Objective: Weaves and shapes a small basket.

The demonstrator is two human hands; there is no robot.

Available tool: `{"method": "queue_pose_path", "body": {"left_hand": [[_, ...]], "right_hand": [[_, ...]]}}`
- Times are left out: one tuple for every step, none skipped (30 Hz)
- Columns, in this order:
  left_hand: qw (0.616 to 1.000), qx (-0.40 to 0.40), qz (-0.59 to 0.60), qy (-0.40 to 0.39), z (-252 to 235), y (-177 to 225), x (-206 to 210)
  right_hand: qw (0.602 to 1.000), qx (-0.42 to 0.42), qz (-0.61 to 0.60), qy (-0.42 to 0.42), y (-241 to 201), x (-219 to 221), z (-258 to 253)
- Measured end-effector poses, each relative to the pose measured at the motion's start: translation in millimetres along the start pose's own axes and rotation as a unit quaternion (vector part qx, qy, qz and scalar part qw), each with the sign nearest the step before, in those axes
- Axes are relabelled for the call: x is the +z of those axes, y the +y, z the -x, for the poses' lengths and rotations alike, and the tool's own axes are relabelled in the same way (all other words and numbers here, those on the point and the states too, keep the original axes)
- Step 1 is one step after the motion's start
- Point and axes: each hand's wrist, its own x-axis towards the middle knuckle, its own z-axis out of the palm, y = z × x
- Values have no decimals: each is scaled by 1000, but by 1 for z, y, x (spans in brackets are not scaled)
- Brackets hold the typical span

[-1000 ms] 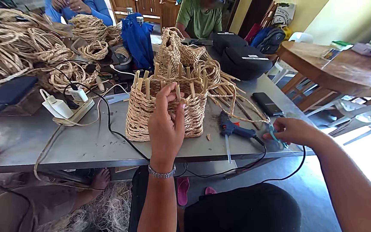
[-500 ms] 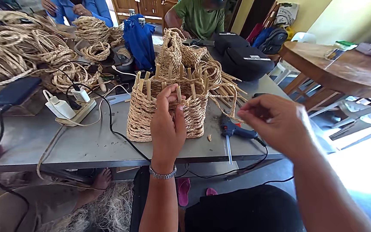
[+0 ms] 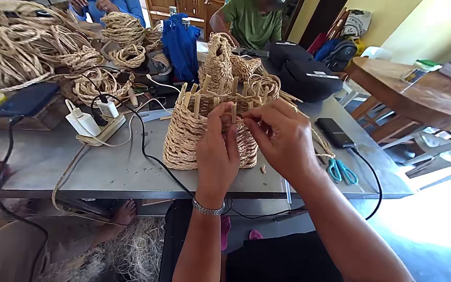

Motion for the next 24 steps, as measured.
{"method": "queue_pose_path", "body": {"left_hand": [[1000,-1,-1,-1,0,0,0],[1000,-2,0,0,0,1,0],[1000,-4,-1,2,1,1,1],[1000,-5,-3,3,1,1,1],[1000,-6,-4,4,1,1,2],[1000,-5,-8,5,1,1,2],[1000,-6,-13,7,1,1,2],[1000,-7,-17,8,1,2,2],[1000,-7,-18,9,1,2,3],[1000,-7,-16,10,1,2,3],[1000,-7,-13,11,1,2,3],[1000,-7,-11,9,1,2,2],[1000,-6,-10,10,1,1,2],[1000,-3,-11,12,1,1,2],[1000,-1,-13,13,1,0,2],[1000,-1,-13,14,1,0,2],[1000,-1,-13,12,1,0,1],[1000,-2,-11,12,2,0,1],[1000,-2,-10,13,2,-1,1],[1000,-1,-8,14,2,-1,1],[1000,-1,-6,14,2,-1,1],[1000,1,-5,14,1,-1,1],[1000,4,-6,15,1,-2,1],[1000,5,-7,15,1,-2,1]], "right_hand": [[1000,-13,19,-12,2,-3,-4],[998,-28,38,-28,3,-6,-8],[996,-46,60,-48,5,-9,-13],[992,-65,81,-70,6,-13,-19],[987,-85,101,-92,8,-16,-25],[981,-104,117,-115,10,-18,-33],[974,-123,129,-143,13,-19,-40],[966,-141,132,-171,16,-20,-46],[959,-152,130,-201,17,-21,-53],[951,-154,125,-238,18,-23,-60],[940,-152,125,-279,17,-25,-68],[929,-146,128,-316,16,-26,-76],[919,-144,133,-341,15,-26,-83],[911,-141,136,-362,13,-26,-89],[903,-137,137,-383,11,-25,-94],[897,-132,134,-399,9,-25,-100],[892,-122,127,-416,7,-26,-104],[890,-111,117,-425,6,-27,-107],[894,-103,104,-424,7,-27,-108],[899,-96,90,-417,8,-27,-107],[903,-86,80,-412,9,-26,-105],[906,-80,78,-408,10,-26,-104],[908,-77,80,-404,10,-25,-101],[911,-76,83,-397,10,-24,-99]]}}
